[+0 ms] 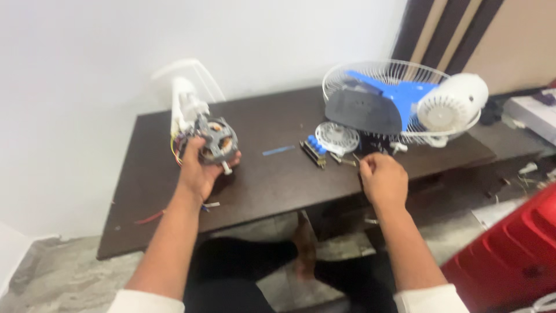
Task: The person works on a disassembled electric fan motor, using a screwdriver to adjust internal components and a plastic tool to manipulate parts. They handle the motor housing, wires, and screws while seated on the floor.
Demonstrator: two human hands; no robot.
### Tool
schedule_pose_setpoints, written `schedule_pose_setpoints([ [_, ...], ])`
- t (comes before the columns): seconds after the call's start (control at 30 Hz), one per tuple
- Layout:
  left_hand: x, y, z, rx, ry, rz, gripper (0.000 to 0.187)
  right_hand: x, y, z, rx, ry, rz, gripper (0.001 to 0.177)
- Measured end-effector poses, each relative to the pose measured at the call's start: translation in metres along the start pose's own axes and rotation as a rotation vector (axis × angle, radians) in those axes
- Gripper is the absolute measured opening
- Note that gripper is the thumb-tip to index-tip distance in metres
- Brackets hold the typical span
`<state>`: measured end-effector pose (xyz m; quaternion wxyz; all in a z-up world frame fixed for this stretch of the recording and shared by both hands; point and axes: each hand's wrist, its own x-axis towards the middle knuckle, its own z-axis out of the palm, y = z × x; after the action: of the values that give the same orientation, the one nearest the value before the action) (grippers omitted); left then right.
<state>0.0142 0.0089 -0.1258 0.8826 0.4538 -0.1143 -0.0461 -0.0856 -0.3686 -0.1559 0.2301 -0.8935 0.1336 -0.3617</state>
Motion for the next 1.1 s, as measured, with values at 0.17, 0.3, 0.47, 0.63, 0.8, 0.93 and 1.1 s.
schedule_pose_setpoints([
  [0.17, 0.004, -0.006, -0.007, 0.001, -0.019, -0.011, 0.051, 0.001, -0.001, 0.0, -0.036, -0.027, 0.022, 0.017],
  [0.3, 0.008, -0.009, -0.012, -0.003, -0.039, 0.001, 0.05, 0.003, -0.005, -0.003, -0.076, -0.03, 0.028, 0.017],
  [0.47, 0.007, -0.006, -0.006, 0.047, -0.022, 0.042, 0.045, 0.004, -0.015, -0.01, -0.075, -0.074, 0.1, 0.019],
  [0.63, 0.005, -0.01, -0.003, 0.074, -0.036, 0.066, 0.044, 0.007, -0.011, -0.006, -0.152, -0.125, 0.114, 0.023],
  [0.8, 0.002, -0.011, -0.002, 0.146, -0.044, 0.083, 0.045, 0.009, -0.005, 0.0, -0.264, -0.166, 0.063, 0.026],
  [0.93, 0.005, -0.005, 0.002, 0.135, -0.011, 0.08, 0.046, 0.015, -0.006, 0.003, -0.246, -0.193, 0.055, 0.025],
  [1.1, 0.004, -0.009, -0.005, 0.114, -0.056, 0.063, 0.048, 0.005, 0.005, 0.007, -0.171, -0.068, -0.039, 0.027],
])
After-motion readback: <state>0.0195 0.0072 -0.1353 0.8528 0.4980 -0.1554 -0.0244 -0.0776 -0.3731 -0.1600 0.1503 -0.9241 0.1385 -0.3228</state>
